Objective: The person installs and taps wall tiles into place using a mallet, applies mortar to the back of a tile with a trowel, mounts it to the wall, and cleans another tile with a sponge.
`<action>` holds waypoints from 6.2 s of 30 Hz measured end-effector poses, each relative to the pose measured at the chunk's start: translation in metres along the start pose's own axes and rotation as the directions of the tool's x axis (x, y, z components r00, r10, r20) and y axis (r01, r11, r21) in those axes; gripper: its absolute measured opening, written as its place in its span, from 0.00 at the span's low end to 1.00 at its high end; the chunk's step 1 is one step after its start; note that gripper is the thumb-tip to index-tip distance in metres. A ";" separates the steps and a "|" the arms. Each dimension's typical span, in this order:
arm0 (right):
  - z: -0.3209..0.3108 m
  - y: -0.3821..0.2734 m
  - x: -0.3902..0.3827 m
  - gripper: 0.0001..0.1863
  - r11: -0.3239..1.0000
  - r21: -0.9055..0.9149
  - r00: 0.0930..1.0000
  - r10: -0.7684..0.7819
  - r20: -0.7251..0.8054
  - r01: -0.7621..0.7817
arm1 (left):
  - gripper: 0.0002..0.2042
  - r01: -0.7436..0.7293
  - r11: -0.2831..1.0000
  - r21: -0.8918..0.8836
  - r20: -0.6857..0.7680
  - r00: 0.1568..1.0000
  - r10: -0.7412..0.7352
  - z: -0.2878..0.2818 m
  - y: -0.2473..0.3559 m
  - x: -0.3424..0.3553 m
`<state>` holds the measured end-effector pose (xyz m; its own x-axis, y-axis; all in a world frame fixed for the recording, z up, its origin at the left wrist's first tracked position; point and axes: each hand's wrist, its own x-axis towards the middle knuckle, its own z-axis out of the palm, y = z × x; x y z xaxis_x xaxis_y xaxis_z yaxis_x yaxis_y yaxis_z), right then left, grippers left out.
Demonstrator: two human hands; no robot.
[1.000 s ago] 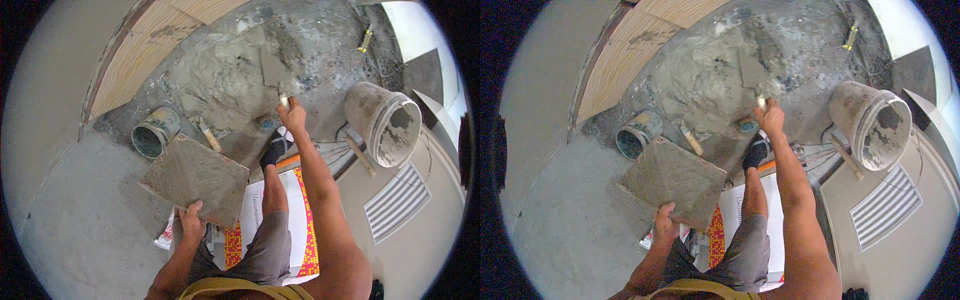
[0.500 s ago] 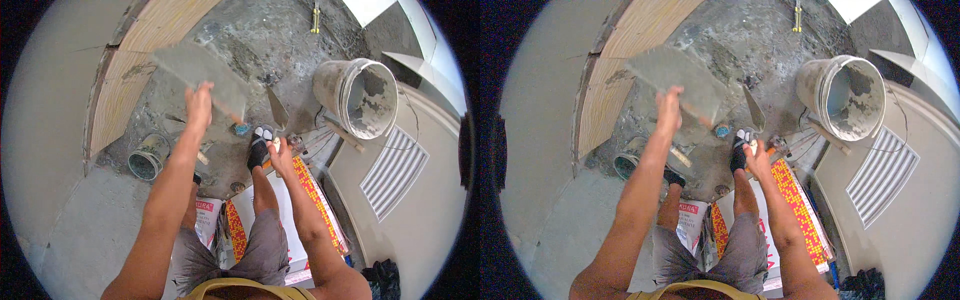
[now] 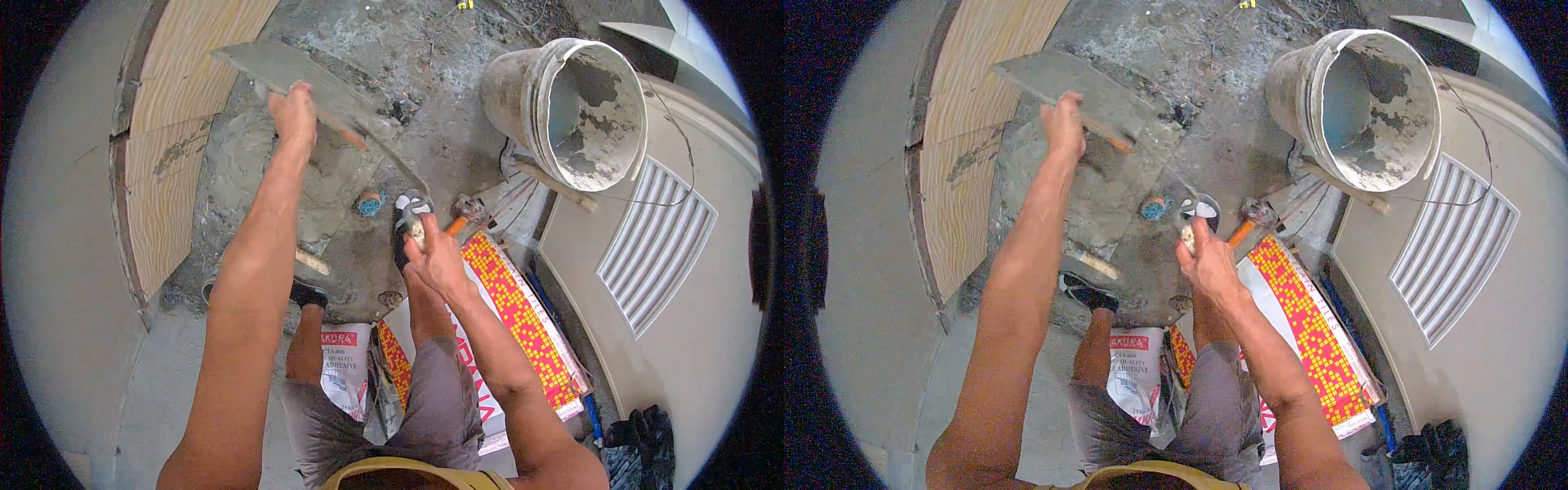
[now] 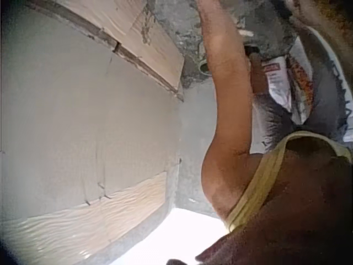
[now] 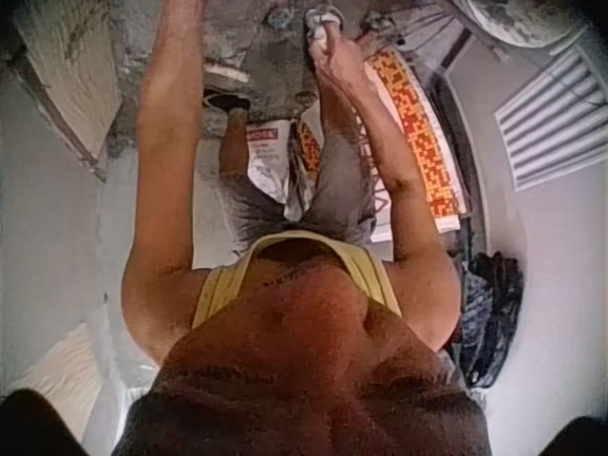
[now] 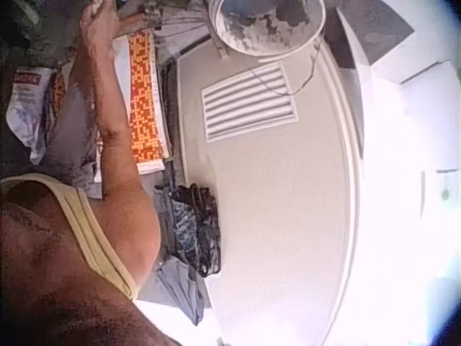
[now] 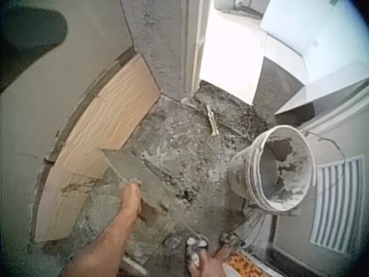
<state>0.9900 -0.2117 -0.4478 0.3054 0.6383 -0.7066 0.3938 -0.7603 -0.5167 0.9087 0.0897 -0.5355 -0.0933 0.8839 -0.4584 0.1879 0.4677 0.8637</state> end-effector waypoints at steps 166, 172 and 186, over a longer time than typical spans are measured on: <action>-0.253 -0.374 -0.089 0.39 0.931 0.041 0.931 -0.363 -0.025 0.364 | 0.27 0.557 0.707 -0.436 0.657 0.734 -0.174 -0.383 0.260 -0.304; -0.177 -0.376 -0.145 0.39 0.876 -0.011 0.851 -0.471 -0.232 0.482 | 0.20 0.289 0.892 -0.348 0.257 0.944 -0.206 -0.317 0.244 -0.289; -0.086 -0.343 -0.135 0.20 0.878 -0.245 0.775 -0.478 -0.413 0.411 | 0.22 -0.076 0.962 -0.263 0.091 0.991 0.103 -0.370 0.289 -0.343</action>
<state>0.8884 -0.0267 -0.1329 0.4067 0.9079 -0.1013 0.6837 -0.3760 -0.6255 0.6334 -0.0766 -0.0512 0.0155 0.9232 -0.3841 -0.0690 0.3842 0.9207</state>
